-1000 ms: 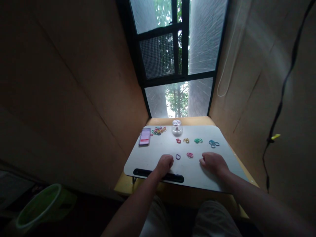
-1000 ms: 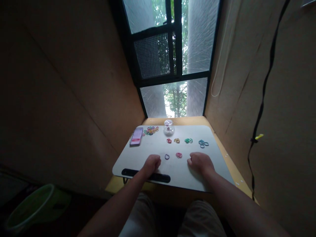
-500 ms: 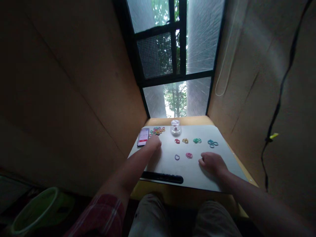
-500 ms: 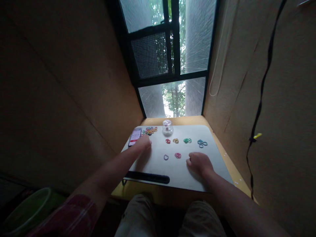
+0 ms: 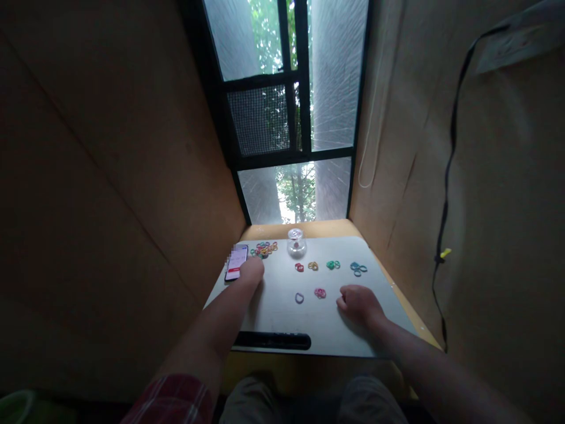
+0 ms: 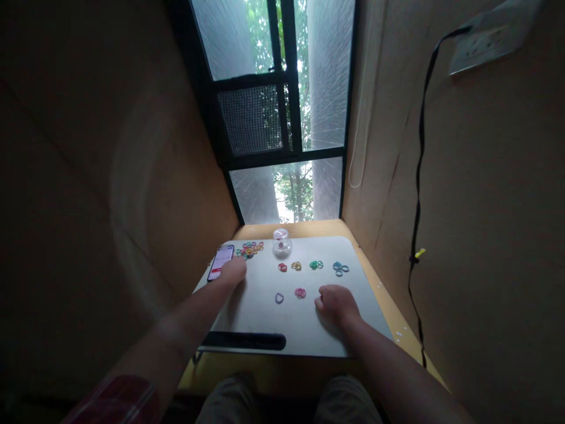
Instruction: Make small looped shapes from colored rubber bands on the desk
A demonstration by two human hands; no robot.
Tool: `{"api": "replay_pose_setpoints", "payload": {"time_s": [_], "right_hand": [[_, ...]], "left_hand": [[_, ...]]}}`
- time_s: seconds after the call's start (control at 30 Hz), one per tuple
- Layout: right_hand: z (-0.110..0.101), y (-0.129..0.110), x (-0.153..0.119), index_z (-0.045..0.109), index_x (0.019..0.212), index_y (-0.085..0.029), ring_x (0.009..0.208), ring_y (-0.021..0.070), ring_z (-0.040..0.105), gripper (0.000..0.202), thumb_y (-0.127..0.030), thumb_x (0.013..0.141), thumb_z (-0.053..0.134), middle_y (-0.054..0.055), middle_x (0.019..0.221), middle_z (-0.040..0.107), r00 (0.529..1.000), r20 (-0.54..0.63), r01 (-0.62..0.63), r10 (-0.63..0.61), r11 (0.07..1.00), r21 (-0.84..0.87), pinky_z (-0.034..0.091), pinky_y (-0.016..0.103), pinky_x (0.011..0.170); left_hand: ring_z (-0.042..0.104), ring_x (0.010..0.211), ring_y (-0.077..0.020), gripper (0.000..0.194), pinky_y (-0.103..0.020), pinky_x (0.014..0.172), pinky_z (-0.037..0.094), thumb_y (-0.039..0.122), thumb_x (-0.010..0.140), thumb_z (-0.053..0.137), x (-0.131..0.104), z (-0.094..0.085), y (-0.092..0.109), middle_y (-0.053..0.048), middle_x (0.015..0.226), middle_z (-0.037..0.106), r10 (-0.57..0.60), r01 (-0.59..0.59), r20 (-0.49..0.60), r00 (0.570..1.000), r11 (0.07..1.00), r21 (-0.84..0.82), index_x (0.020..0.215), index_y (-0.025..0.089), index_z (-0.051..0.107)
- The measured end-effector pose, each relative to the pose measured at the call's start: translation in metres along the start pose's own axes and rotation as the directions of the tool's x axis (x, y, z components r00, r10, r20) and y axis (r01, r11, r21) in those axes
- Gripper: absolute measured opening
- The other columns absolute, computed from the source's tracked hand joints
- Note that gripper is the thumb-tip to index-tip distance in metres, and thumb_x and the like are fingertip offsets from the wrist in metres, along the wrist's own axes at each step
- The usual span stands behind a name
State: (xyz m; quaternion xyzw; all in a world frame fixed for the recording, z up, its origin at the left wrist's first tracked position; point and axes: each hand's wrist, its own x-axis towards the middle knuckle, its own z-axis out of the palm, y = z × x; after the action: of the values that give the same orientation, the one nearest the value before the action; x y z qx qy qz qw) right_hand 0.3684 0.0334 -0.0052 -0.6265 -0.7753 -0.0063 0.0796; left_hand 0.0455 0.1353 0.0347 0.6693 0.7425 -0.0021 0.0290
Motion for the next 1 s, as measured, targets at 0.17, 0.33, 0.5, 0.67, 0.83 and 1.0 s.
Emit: {"api": "replay_pose_setpoints", "payload": {"time_s": [0.17, 0.33, 0.5, 0.67, 0.83, 1.0], "right_hand": [[0.000, 0.001, 0.001, 0.070, 0.073, -0.018, 0.071, 0.0201, 0.063, 0.021, -0.027, 0.080, 0.052, 0.010, 0.081, 0.073, 1.000, 0.006, -0.007, 0.007, 1.000, -0.004, 0.030, 0.030, 0.060], [-0.003, -0.001, -0.001, 0.070, 0.074, -0.018, 0.072, 0.0210, 0.063, 0.022, -0.027, 0.080, 0.051, 0.011, 0.082, 0.073, 1.000, 0.016, -0.002, 0.002, 1.000, -0.009, 0.031, 0.029, 0.061], [-0.006, 0.000, 0.001, 0.067, 0.066, -0.018, 0.070, 0.0209, 0.061, 0.017, -0.027, 0.074, 0.055, 0.011, 0.075, 0.070, 0.999, 0.008, -0.041, 0.040, 0.990, 0.132, 0.032, 0.028, 0.061], [-0.007, 0.004, 0.004, 0.055, 0.056, -0.019, 0.061, 0.0163, 0.052, 0.014, -0.025, 0.070, 0.054, 0.004, 0.061, 0.061, 0.995, -0.034, -0.080, 0.093, 0.959, 0.273, 0.030, 0.026, 0.056], [-0.004, -0.021, -0.021, 0.046, 0.062, -0.020, 0.061, 0.0128, 0.048, 0.022, -0.027, 0.081, 0.040, 0.000, 0.061, 0.052, 0.982, -0.145, -0.046, 0.118, 0.905, 0.422, 0.035, 0.023, 0.057], [0.008, -0.070, -0.046, 0.050, 0.077, -0.020, 0.051, 0.0101, 0.044, 0.013, -0.033, 0.079, 0.052, -0.006, 0.057, 0.047, 0.980, -0.190, 0.185, -0.052, 0.574, 0.797, 0.036, 0.021, 0.049]], "left_hand": [[0.068, 0.101, -0.0301, 0.027, -0.039, 0.086, 0.053, 0.017, 0.089, 0.048, -0.015, 0.001, -0.013, -0.025, 0.099, 0.070, 0.065, -0.064, -0.076, 0.995, 0.998, 0.022, 0.100, 0.007, 0.071], [0.068, 0.098, -0.0320, 0.028, -0.041, 0.084, 0.051, 0.015, 0.088, 0.046, -0.045, 0.002, -0.029, -0.023, 0.098, 0.071, 0.159, -0.160, -0.133, 0.978, 0.987, 0.001, 0.092, 0.008, 0.073], [0.068, 0.097, -0.0243, 0.026, -0.032, 0.083, 0.051, 0.026, 0.090, 0.051, -0.088, 0.013, -0.035, -0.011, 0.104, 0.073, 0.223, -0.243, -0.181, 0.958, 0.965, -0.096, 0.104, 0.020, 0.072], [0.069, 0.081, -0.0169, 0.021, -0.026, 0.074, 0.052, 0.030, 0.085, 0.062, -0.130, 0.041, -0.011, -0.006, 0.093, 0.075, 0.196, -0.306, -0.239, 0.951, 0.707, -0.638, 0.100, 0.018, 0.071], [0.068, 0.075, -0.0163, 0.025, -0.027, 0.068, 0.052, 0.038, 0.079, 0.069, -0.156, 0.060, 0.035, -0.007, 0.086, 0.075, 0.201, -0.328, -0.276, 0.940, 0.313, -0.891, 0.091, 0.016, 0.071], [0.069, 0.069, -0.0161, 0.030, -0.028, 0.068, 0.054, 0.036, 0.074, 0.075, -0.158, 0.063, 0.063, -0.007, 0.075, 0.074, 0.218, -0.234, -0.220, 0.951, 0.038, -0.971, 0.091, 0.013, 0.068]]}}
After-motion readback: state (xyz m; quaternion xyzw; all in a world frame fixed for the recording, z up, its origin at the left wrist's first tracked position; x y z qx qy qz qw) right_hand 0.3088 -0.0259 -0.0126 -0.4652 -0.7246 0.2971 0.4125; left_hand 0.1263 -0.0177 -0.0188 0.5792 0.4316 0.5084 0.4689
